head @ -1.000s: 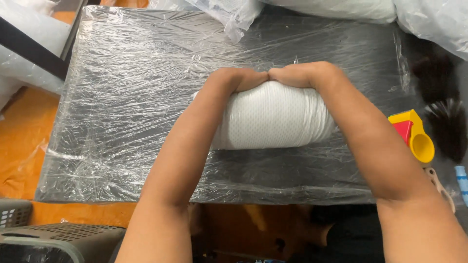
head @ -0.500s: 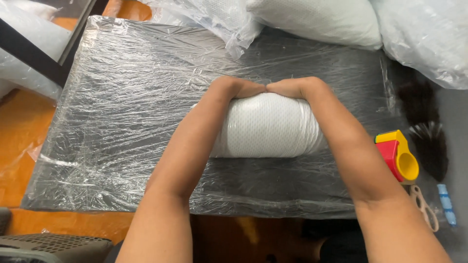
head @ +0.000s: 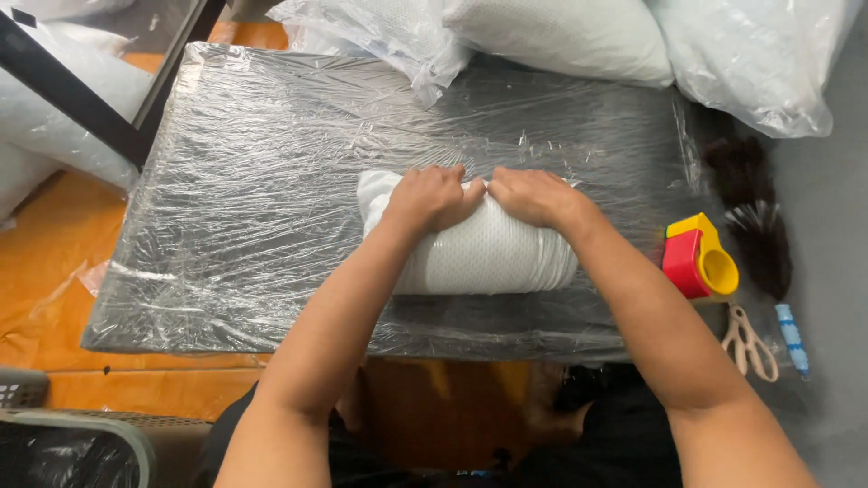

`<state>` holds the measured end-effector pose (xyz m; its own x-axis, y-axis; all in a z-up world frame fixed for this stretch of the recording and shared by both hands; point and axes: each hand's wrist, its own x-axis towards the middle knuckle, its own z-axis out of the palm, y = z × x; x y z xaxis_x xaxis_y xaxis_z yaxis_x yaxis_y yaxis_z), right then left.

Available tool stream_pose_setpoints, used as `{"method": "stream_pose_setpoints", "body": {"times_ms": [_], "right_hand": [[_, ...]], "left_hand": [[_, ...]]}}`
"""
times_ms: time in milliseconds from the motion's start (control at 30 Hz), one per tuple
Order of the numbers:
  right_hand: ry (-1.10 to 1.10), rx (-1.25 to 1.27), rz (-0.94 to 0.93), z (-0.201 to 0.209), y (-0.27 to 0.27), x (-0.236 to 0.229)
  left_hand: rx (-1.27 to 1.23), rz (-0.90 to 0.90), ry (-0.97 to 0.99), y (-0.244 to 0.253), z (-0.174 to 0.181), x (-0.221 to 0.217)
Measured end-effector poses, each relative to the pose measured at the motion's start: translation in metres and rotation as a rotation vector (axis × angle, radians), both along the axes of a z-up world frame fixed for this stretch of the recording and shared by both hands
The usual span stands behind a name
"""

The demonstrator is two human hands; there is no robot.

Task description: The person ties a plastic bag containing bubble wrap, rolls the bundle into a cylinder, and secures it with tape. They then place the wrapped bundle into a black plastic bag.

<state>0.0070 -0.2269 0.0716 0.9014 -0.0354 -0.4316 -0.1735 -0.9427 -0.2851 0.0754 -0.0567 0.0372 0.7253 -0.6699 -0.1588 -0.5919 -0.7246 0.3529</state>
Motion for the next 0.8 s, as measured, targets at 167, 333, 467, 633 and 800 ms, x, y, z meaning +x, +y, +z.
{"method": "stream_pose_setpoints", "body": {"times_ms": [167, 333, 467, 633, 800], "right_hand": [[-0.462, -0.084, 0.109, -0.028, 0.011, -0.066], [-1.002, -0.353, 0.181, -0.060, 0.025, -0.116], [-1.116, -0.385, 0.177, -0.070, 0.039, -0.143], [-1.225, -0.394, 0.167, -0.081, 0.043, -0.156], [-1.263, -0.390, 0.173, -0.076, 0.050, -0.158]], "left_hand": [[-0.176, -0.054, -0.312, 0.033, 0.012, -0.070], [0.017, -0.226, -0.584, 0.057, 0.016, -0.118], [0.242, -0.327, -0.606, 0.064, 0.039, -0.135], [0.278, -0.419, -0.648, 0.063, 0.043, -0.131], [0.118, -0.386, -0.496, 0.073, 0.047, -0.134]]}}
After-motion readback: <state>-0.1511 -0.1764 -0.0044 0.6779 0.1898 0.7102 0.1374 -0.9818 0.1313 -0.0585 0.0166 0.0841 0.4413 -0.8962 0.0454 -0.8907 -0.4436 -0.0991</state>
